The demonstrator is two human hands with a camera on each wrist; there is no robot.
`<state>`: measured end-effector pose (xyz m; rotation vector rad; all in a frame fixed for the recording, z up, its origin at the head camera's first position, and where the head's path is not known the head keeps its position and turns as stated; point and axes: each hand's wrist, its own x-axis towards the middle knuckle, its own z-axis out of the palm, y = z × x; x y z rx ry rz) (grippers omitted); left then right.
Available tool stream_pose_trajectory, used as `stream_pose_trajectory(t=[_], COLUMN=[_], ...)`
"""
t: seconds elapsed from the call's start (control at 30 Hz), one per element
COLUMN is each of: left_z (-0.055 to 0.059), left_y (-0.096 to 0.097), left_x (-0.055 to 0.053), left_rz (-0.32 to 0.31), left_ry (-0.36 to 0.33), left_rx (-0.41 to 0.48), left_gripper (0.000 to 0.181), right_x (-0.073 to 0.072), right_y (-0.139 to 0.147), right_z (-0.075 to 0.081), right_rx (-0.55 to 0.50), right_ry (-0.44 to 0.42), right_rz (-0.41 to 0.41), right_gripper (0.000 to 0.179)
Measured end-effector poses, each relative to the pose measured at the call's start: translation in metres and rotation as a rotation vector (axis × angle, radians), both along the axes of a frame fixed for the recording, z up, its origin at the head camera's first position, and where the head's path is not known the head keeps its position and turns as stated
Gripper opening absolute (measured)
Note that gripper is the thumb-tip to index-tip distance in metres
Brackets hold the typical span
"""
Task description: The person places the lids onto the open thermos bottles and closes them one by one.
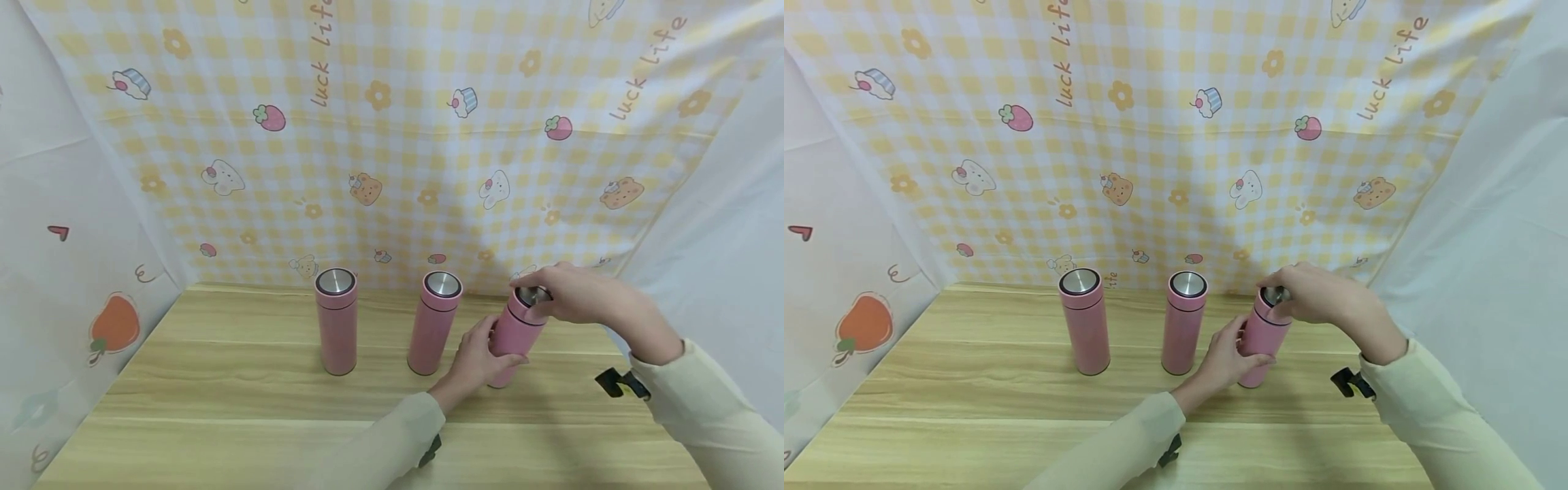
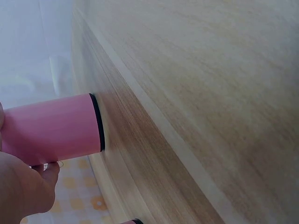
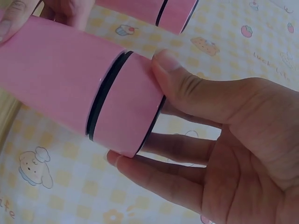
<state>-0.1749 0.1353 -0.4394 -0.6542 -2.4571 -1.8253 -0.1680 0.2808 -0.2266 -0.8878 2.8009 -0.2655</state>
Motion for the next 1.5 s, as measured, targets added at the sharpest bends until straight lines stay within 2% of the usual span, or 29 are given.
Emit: stream_pose_trajectory(t=[0.43,0.6,0.67,0.73,0.87,0.97,1.2,1.5], left_z=[0.000,0.000,0.000,0.000,-0.001,-0.002,-0.001,0.000], left_y=[0.001,0.002,0.002,0.003,0.003,0.004,0.003,-0.001], left_x=[0.001,0.001,0.001,0.001,0.001,0.001,0.000,0.000], left_rz=[0.002,-0.003,-0.005,-0.010,-0.011,-0.008,-0.002,0.004], left_ry=[-0.004,-0.010,-0.011,-0.009,-0.006,-0.003,-0.006,0.013], left_rx=[-0.023,-0.019,-0.013,-0.008,0.001,0.003,-0.012,-0.001], left_gripper=[0.069,0.069,0.069,0.068,0.068,0.067,0.066,0.066], right_x=[-0.002,-0.002,-0.003,-0.004,-0.009,-0.012,-0.010,-0.004], right_y=[0.003,0.013,0.019,0.025,0.034,0.036,0.027,0.016], right_z=[-0.009,-0.008,-0.008,-0.007,-0.007,-0.007,-0.006,-0.003], right_rx=[0.002,-0.026,-0.049,-0.090,-0.199,-0.226,-0.161,-0.093], right_ry=[0.097,0.076,0.059,0.022,-0.105,-0.172,-0.096,-0.056], right_rz=[0.041,0.042,0.047,0.066,0.130,0.169,0.176,0.090], right_gripper=[0.042,0.066,0.077,0.079,0.070,0.061,0.055,0.057])
